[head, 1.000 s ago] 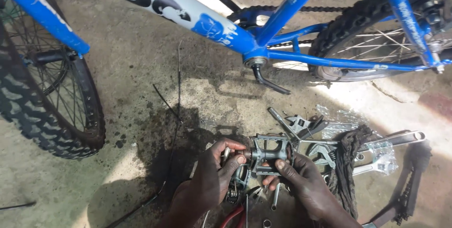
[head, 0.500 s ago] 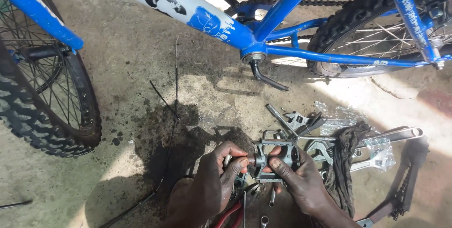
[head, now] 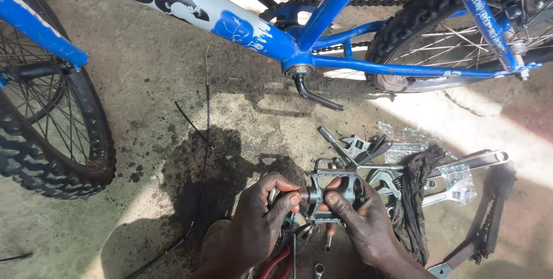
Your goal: Disassembling and inspecting a bicycle pedal using various hand tools on the floor.
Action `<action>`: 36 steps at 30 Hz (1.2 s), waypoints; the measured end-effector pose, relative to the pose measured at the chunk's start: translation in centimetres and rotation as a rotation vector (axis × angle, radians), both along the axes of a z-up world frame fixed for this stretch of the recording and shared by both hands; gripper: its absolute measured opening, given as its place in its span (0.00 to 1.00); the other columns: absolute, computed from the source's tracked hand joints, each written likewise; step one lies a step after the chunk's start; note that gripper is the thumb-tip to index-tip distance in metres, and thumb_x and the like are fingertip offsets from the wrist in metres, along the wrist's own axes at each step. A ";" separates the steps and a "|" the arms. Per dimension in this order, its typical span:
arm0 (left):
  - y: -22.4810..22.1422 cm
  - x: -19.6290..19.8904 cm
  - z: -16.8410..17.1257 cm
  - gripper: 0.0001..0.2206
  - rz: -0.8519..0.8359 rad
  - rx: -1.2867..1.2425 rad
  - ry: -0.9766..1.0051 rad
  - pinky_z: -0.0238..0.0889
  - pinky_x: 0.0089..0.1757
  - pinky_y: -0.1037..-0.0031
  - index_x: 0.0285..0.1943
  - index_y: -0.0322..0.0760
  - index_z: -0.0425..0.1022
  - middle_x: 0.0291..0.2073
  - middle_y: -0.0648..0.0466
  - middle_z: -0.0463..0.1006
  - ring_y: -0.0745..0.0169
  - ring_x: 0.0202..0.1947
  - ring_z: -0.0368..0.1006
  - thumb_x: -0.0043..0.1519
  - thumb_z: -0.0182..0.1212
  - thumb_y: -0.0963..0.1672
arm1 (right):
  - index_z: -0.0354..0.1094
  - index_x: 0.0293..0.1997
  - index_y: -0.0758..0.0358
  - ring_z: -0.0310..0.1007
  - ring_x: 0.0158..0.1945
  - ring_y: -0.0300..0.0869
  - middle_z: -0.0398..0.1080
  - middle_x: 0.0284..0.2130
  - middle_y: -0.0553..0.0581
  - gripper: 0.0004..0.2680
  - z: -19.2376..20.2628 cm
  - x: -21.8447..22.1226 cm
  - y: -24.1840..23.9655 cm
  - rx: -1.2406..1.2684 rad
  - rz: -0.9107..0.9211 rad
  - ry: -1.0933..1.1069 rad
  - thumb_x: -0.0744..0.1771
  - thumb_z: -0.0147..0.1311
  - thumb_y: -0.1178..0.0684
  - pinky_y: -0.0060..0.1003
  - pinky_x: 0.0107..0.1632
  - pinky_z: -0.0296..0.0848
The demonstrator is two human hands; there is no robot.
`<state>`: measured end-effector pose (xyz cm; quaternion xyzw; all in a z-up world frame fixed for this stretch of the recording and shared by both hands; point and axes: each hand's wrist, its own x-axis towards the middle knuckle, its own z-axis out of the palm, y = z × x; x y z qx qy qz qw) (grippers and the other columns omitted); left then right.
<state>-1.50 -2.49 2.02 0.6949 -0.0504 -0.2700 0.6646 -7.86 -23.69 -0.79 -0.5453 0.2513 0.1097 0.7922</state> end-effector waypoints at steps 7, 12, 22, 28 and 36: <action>0.1 -0.4 -0.1 0.02 0.012 0.051 0.035 0.62 0.30 0.75 0.40 0.33 0.78 0.27 0.53 0.80 0.70 0.25 0.68 0.62 0.64 0.39 | 0.67 0.46 0.74 0.73 0.21 0.45 0.73 0.26 0.64 0.10 0.3 -0.2 -0.1 -0.094 0.046 -0.008 0.64 0.60 0.59 0.39 0.20 0.80; 0.6 -0.5 -2.9 0.05 0.120 -0.035 0.173 0.68 0.39 0.73 0.41 0.27 0.79 0.32 0.47 0.82 0.63 0.34 0.75 0.59 0.64 0.38 | 0.76 0.46 0.60 0.87 0.39 0.43 0.84 0.34 0.54 0.12 -0.4 0.1 -0.1 -0.452 0.176 -0.112 0.61 0.66 0.52 0.48 0.49 0.85; 2.5 1.1 -8.6 0.15 -0.053 0.279 0.344 0.62 0.35 0.76 0.43 0.35 0.84 0.24 0.53 0.78 0.68 0.25 0.72 0.62 0.62 0.50 | 0.77 0.49 0.55 0.81 0.51 0.44 0.82 0.40 0.53 0.13 -5.5 0.3 -1.6 -0.650 0.358 -0.430 0.62 0.66 0.46 0.49 0.58 0.72; 2.7 2.4 -13.5 0.11 -0.065 0.162 0.007 0.72 0.37 0.72 0.42 0.33 0.81 0.29 0.52 0.79 0.65 0.28 0.78 0.58 0.63 0.46 | 0.68 0.53 0.64 0.86 0.49 0.51 0.82 0.42 0.62 0.22 -7.2 0.8 -2.7 -0.224 0.306 -0.117 0.59 0.74 0.50 0.51 0.60 0.74; 6.8 5.9 -18.0 0.07 0.040 0.572 -0.128 0.71 0.49 0.68 0.43 0.37 0.82 0.41 0.53 0.82 0.59 0.44 0.79 0.61 0.60 0.43 | 0.65 0.59 0.68 0.76 0.40 0.51 0.74 0.38 0.65 0.14 0.1 5.3 -5.6 -0.355 0.045 0.396 0.67 0.56 0.56 0.47 0.46 0.78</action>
